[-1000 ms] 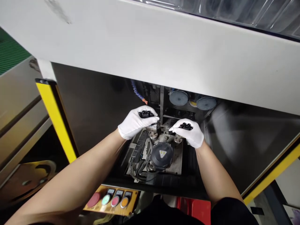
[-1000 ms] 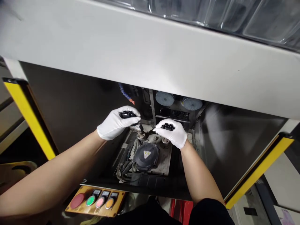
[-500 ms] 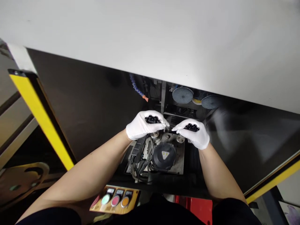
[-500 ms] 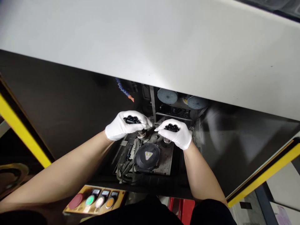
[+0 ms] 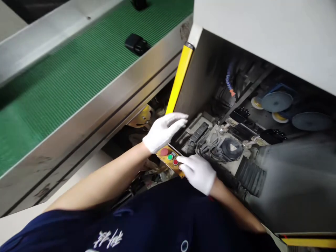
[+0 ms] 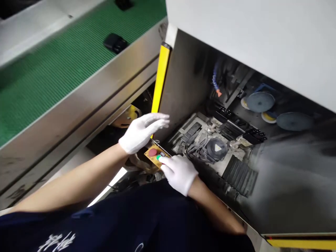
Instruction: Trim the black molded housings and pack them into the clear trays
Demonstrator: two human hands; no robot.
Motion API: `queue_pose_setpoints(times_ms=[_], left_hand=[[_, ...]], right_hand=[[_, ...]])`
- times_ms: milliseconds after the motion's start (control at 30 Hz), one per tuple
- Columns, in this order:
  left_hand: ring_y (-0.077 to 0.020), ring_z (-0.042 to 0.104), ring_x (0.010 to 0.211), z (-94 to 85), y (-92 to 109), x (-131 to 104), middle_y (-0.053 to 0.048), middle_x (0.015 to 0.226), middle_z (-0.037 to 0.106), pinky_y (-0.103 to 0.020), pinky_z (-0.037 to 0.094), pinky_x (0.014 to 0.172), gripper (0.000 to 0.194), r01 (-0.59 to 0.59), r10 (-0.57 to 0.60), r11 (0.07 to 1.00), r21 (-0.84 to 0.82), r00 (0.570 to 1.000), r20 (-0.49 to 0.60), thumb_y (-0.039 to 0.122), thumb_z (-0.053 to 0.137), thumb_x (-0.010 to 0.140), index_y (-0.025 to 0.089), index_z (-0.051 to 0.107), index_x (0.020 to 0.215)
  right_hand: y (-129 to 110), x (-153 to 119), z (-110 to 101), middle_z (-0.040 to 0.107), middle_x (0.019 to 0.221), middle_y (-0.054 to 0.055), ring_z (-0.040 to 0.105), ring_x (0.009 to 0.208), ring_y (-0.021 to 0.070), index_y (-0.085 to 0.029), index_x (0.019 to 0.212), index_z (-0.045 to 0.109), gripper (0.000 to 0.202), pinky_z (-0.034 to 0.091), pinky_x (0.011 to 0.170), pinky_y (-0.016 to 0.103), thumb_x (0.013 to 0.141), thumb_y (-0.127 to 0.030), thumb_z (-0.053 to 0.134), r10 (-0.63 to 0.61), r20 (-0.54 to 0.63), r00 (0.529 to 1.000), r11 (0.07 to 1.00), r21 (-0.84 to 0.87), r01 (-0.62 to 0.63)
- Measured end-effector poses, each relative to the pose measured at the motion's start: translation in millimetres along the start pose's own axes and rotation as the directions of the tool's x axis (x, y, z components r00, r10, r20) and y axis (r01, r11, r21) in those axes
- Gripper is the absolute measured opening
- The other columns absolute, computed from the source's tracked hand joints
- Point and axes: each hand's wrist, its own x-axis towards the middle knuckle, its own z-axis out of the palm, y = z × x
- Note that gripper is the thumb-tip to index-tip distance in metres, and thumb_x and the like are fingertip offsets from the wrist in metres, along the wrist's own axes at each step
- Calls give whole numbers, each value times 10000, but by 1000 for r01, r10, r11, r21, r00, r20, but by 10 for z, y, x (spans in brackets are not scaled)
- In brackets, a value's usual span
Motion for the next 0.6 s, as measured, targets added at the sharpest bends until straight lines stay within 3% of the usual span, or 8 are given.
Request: queue_pose_setpoints(times_ms=[67,133,200,300,367,433,533,600], left_hand=[[-241,735,941,-350,76,-349,-117,1079,784,-384,592,927,400,8,-11,992,123,1000,20,520,719,858,173,763,1053],[-239,741,913,-675,213,-627,-85,1015,799,-369,605,888,280,-95,82,964,247,995,60,448,706,880,213,794,1004],[-228,745,889,-963,385,-822,-45,978,806,-349,611,850,172,-204,194,919,337,979,66,356,700,888,272,813,988],[-205,739,850,-1293,643,-907,-3,967,804,-331,608,818,144,-222,273,883,413,960,-68,329,714,874,328,816,976],[-210,727,841,-1440,797,-776,-15,979,801,-353,597,836,183,-167,281,863,477,943,-180,408,720,859,296,812,971],[-224,716,857,-1540,928,-484,-42,991,797,-387,574,887,281,-115,296,808,578,927,-228,465,675,872,243,803,988],[-255,708,955,-1635,1055,165,-72,1060,782,-424,525,983,321,-79,340,653,753,920,-197,393,579,918,206,781,1083],[-315,679,1081,-1675,1088,638,-118,1222,726,-476,495,1015,381,-71,358,546,835,921,-156,281,556,900,209,734,1229]], right_hand=[[-271,442,299,756,1101,98,716,1008,274,-285,1381,595,402,541,893,404,1020,-346,428,44,167,985,998,-57,-35],[-404,762,499,768,1094,113,733,989,271,-259,1336,621,381,546,856,401,1035,-323,398,114,233,966,989,-121,-87],[-444,921,608,766,1114,128,736,1009,264,-229,1306,631,378,550,867,416,1061,-318,357,174,259,950,976,-176,-131],[-461,979,671,761,1102,122,735,1016,252,-175,1273,642,372,561,904,459,1075,-384,407,221,268,938,961,-224,-163],[-485,984,688,760,1081,109,735,1007,246,-150,1250,653,368,566,919,478,1057,-409,475,233,259,937,957,-232,-174],[-512,967,698,765,1082,120,738,1016,267,-155,1260,657,349,565,918,490,1045,-369,485,232,230,945,960,-213,-183],[-502,851,706,762,1170,149,728,1083,340,-220,1375,620,422,553,917,490,1000,-320,456,181,163,970,980,-116,-164],[-437,706,715,741,1263,122,711,1137,351,-282,1433,589,493,547,940,448,963,-360,460,145,119,982,989,-21,-144]])
